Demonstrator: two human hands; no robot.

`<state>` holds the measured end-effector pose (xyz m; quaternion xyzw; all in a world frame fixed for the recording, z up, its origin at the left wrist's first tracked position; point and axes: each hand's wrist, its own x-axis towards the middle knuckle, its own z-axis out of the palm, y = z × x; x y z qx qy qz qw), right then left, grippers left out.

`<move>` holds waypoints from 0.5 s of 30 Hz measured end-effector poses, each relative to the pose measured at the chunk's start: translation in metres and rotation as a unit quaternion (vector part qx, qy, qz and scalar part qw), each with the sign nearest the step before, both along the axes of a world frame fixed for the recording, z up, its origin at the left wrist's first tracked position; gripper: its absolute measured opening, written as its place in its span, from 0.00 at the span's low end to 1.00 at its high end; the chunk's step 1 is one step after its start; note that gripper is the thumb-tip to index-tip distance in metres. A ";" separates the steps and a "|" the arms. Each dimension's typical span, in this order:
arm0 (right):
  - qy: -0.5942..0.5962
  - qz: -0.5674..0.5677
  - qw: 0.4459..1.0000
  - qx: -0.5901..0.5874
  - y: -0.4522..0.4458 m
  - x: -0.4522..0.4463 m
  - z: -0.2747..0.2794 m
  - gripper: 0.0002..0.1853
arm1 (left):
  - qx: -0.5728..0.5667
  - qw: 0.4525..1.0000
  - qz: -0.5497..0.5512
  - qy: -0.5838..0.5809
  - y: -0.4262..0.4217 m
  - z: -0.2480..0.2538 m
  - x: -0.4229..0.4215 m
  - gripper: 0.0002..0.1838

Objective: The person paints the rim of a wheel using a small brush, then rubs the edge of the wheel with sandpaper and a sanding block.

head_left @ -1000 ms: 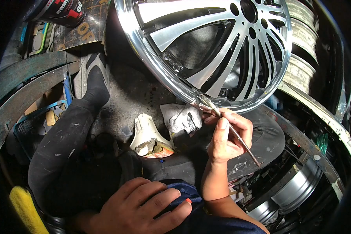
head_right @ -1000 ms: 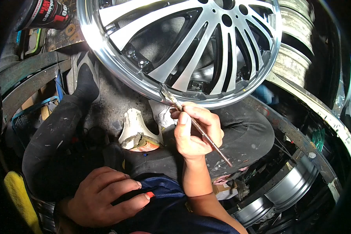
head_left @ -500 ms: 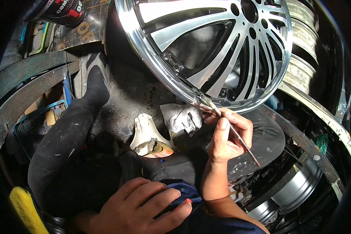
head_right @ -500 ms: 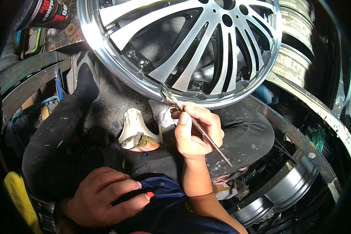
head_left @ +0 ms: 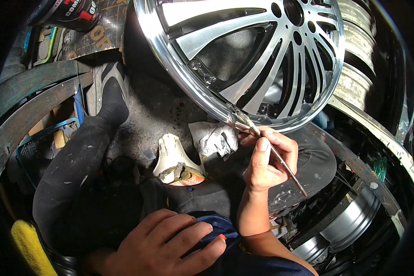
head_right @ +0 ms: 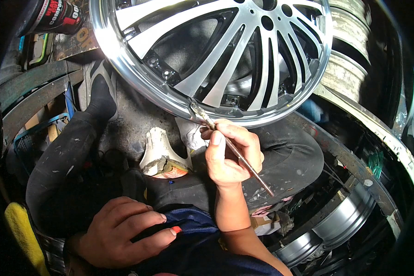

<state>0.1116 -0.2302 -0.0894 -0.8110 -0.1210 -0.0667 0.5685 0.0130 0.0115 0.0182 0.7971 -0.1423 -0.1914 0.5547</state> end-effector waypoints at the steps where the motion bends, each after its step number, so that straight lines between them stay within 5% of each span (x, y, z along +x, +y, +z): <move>1: 0.000 0.000 1.000 -0.003 -0.001 0.000 0.000 0.10 | -0.001 1.000 0.001 0.003 0.000 0.000 0.000 0.19; 15: 0.010 -0.002 1.000 0.013 -0.002 -0.002 0.000 0.11 | 0.001 1.000 -0.002 -0.001 0.000 0.001 0.000 0.19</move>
